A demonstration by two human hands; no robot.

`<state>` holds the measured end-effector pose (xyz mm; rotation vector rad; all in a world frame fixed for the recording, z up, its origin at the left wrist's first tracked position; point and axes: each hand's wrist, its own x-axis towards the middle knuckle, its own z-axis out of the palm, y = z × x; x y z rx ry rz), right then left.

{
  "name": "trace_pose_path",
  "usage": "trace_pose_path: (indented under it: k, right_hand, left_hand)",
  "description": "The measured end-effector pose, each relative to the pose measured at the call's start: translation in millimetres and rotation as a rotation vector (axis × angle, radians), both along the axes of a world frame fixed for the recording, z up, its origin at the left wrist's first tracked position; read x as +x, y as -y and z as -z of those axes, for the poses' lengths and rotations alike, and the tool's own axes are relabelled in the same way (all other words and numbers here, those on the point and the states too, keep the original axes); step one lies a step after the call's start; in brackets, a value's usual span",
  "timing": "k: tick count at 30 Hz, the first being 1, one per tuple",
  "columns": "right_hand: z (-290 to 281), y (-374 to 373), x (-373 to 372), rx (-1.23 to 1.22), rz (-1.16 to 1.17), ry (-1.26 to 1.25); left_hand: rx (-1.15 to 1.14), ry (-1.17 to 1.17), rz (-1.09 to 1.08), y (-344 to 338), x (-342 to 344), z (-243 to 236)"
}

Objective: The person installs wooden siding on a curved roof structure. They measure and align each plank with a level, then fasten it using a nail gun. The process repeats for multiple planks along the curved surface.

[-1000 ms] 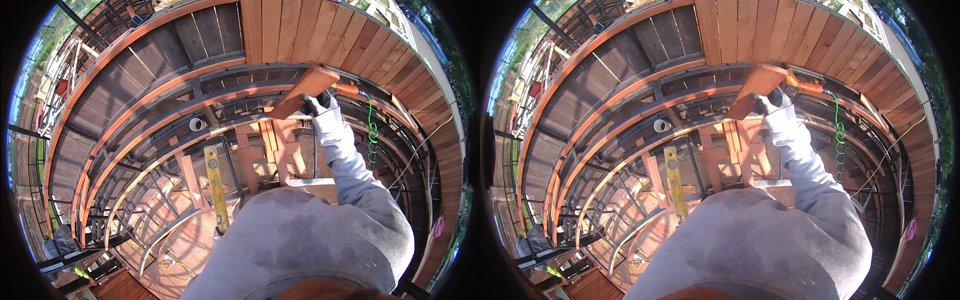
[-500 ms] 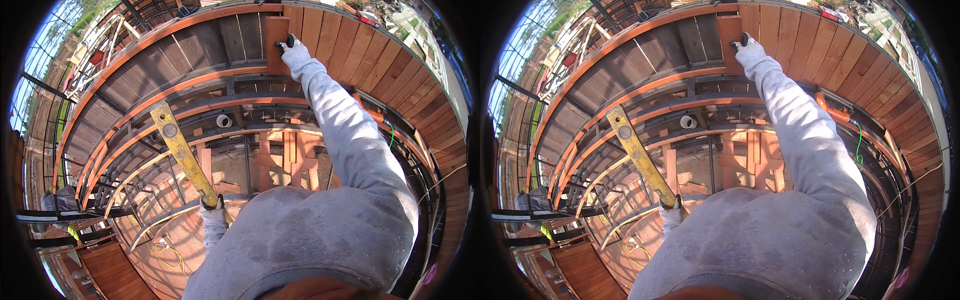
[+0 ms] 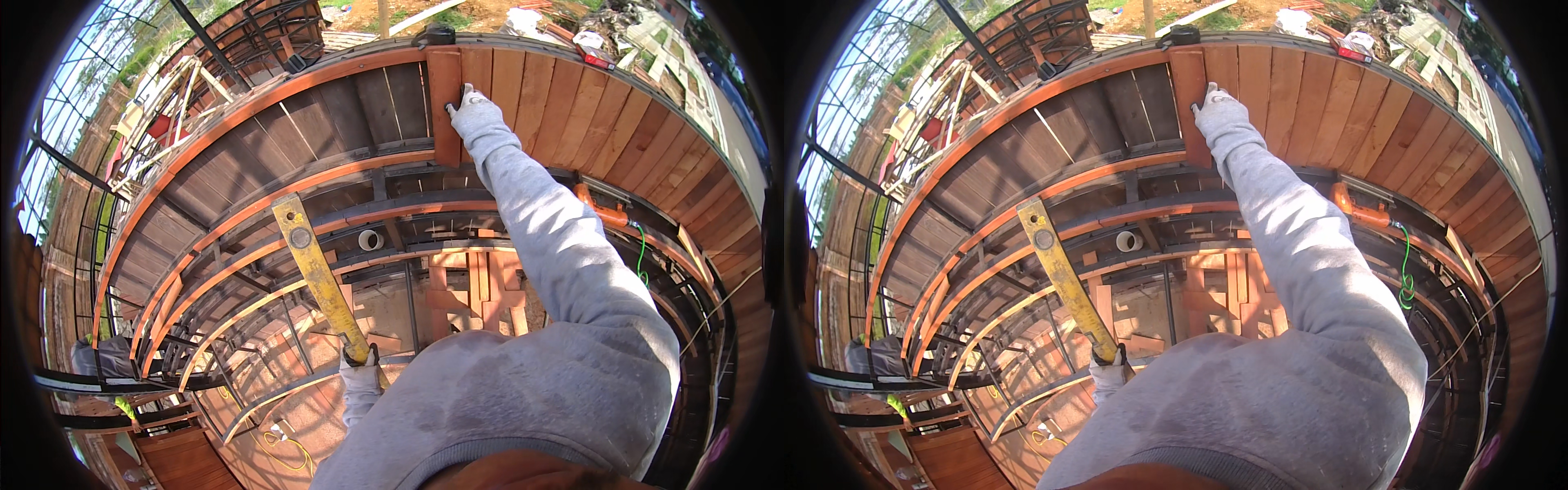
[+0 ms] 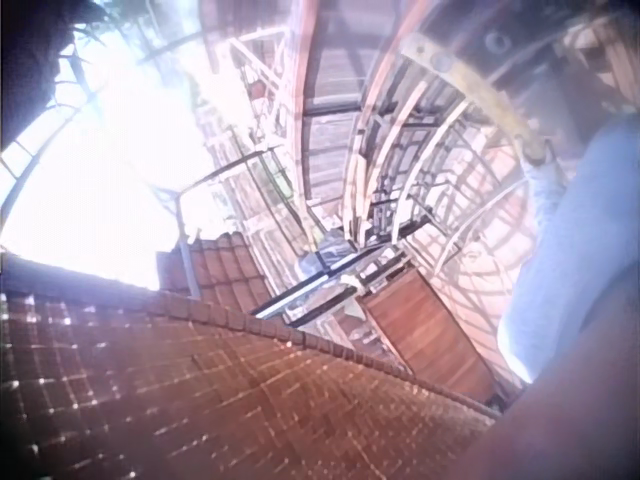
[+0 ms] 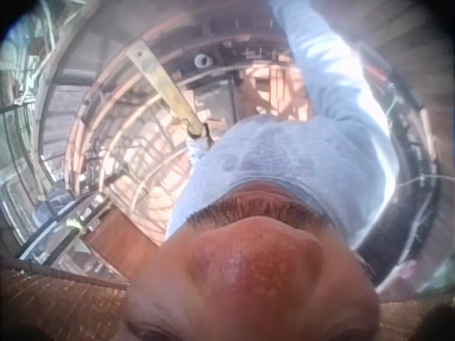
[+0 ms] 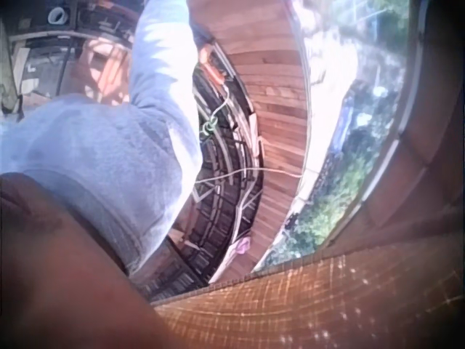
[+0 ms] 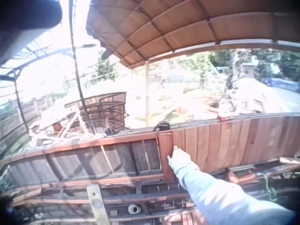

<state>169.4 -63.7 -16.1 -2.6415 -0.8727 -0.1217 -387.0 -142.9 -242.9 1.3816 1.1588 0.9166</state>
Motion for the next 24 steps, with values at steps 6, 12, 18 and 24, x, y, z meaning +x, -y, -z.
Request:
trace_pose_path:
  k: [6,12,18,24]
  right_hand:
    - [0.3,13.8,9.2,0.022,-0.069,0.249]
    - [-40.5,19.8,22.6,-0.275,-0.178,0.649]
    - [-48.3,14.4,35.8,-0.438,-0.144,0.621]
    - [-47.6,14.7,33.5,-0.380,-0.175,0.628]
  left_hand:
    - [0.110,-0.020,0.098,-18.4,12.4,-6.1]
    - [-0.123,0.046,0.135,-29.6,53.8,-36.6]
    - [0.061,0.132,0.367,-93.3,153.6,-60.3]
    - [0.200,0.377,0.581,-169.4,317.2,-133.8]
